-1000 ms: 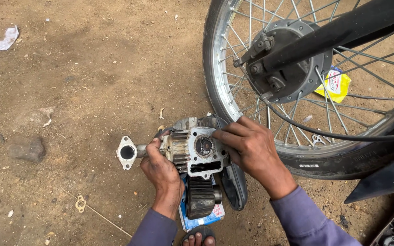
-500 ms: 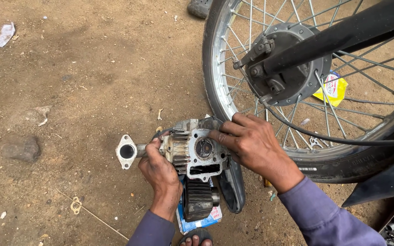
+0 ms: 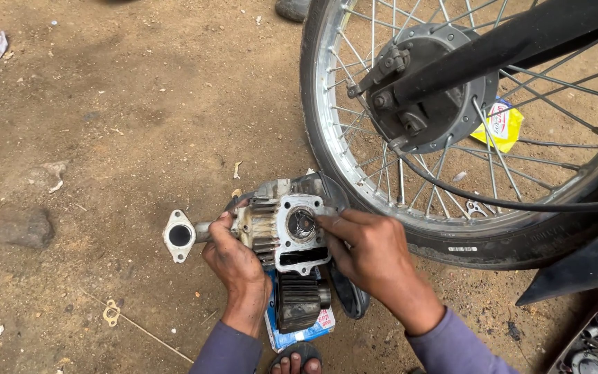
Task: Cleaning and inspecting a motorcycle engine cylinder head and valve assembly.
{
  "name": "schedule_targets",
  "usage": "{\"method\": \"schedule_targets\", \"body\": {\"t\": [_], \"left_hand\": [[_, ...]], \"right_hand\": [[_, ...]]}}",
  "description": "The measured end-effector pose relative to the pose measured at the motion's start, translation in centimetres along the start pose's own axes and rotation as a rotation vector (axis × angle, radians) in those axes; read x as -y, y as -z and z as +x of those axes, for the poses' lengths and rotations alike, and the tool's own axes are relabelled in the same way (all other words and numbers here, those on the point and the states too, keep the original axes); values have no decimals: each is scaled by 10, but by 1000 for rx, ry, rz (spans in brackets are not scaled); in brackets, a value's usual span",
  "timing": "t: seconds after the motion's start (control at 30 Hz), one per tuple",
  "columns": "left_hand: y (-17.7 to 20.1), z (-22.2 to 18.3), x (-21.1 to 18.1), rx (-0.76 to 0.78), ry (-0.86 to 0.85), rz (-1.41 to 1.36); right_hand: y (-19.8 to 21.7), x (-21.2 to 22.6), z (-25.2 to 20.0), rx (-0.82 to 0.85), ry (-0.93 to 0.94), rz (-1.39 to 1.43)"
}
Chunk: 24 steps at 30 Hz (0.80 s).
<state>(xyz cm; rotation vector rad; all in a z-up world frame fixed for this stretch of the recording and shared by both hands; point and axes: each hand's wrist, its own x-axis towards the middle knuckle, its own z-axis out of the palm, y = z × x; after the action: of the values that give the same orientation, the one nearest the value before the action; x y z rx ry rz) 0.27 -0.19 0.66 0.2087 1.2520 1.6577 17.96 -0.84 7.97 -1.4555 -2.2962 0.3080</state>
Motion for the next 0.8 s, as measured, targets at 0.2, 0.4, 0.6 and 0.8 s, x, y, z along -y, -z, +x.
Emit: {"method": "schedule_targets", "body": {"t": [0.2,0.4,0.6,0.8], "left_hand": [[4,2,0,-32,42,-40],[10,8,1,5,96,-27],[5,3,-5,9,137,-97],[8,4,-2,-3,126,-69]], "right_hand": [[-8,14,1,-235,-26,52],[-21,8,10,-134,25,216],[-38,28,8,-264,-42,224],[-59,37,-5,-307,-496,395]]}}
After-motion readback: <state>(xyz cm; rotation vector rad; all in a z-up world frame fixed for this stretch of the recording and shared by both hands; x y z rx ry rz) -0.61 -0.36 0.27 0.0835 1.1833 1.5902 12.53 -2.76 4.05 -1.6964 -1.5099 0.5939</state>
